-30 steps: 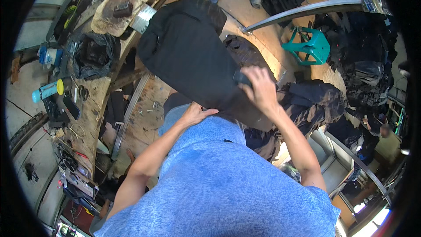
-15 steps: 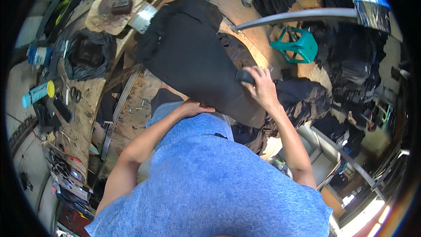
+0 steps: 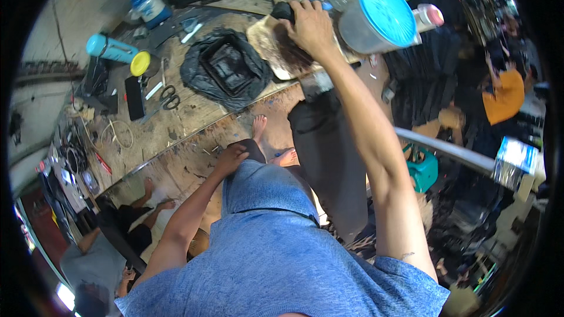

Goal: The person repeatedly rubs a small dark object against black fabric pieces laid on a wooden table, then places the treated pieces into a black plastic bag. The person handles the fabric one at a time, rubbing different areas before bagging them.

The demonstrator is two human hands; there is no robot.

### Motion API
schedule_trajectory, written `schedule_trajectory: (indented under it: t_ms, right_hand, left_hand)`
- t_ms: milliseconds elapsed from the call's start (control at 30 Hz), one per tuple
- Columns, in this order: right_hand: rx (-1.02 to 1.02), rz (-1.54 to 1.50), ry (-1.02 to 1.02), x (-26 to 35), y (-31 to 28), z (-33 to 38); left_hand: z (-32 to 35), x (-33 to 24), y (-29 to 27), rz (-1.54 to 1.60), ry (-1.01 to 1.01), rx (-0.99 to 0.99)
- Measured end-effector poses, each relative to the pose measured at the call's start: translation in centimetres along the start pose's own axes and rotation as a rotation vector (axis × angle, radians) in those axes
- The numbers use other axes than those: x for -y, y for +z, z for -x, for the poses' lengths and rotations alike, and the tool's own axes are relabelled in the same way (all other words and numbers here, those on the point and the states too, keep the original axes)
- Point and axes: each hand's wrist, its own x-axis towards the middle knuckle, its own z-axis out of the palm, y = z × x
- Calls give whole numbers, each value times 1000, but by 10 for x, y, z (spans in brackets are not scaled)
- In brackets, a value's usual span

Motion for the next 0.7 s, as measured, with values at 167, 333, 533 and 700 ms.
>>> schedule_trajectory:
  t_ms: [167, 333, 533, 700]
  right_hand:
    - [289, 4, 55, 0, 12, -28]
    - [202, 206, 325, -1, 10, 69]
    - [-60, -361, 407, 27, 3, 113]
    - [-43, -215, 221, 108, 18, 91]
  left_hand:
    - [53, 112, -4, 32, -160, -220]
    - [90, 221, 33, 379, -412, -225]
    - [89, 274, 27, 589, -498, -157]
    - [61, 174, -25, 360, -196, -330]
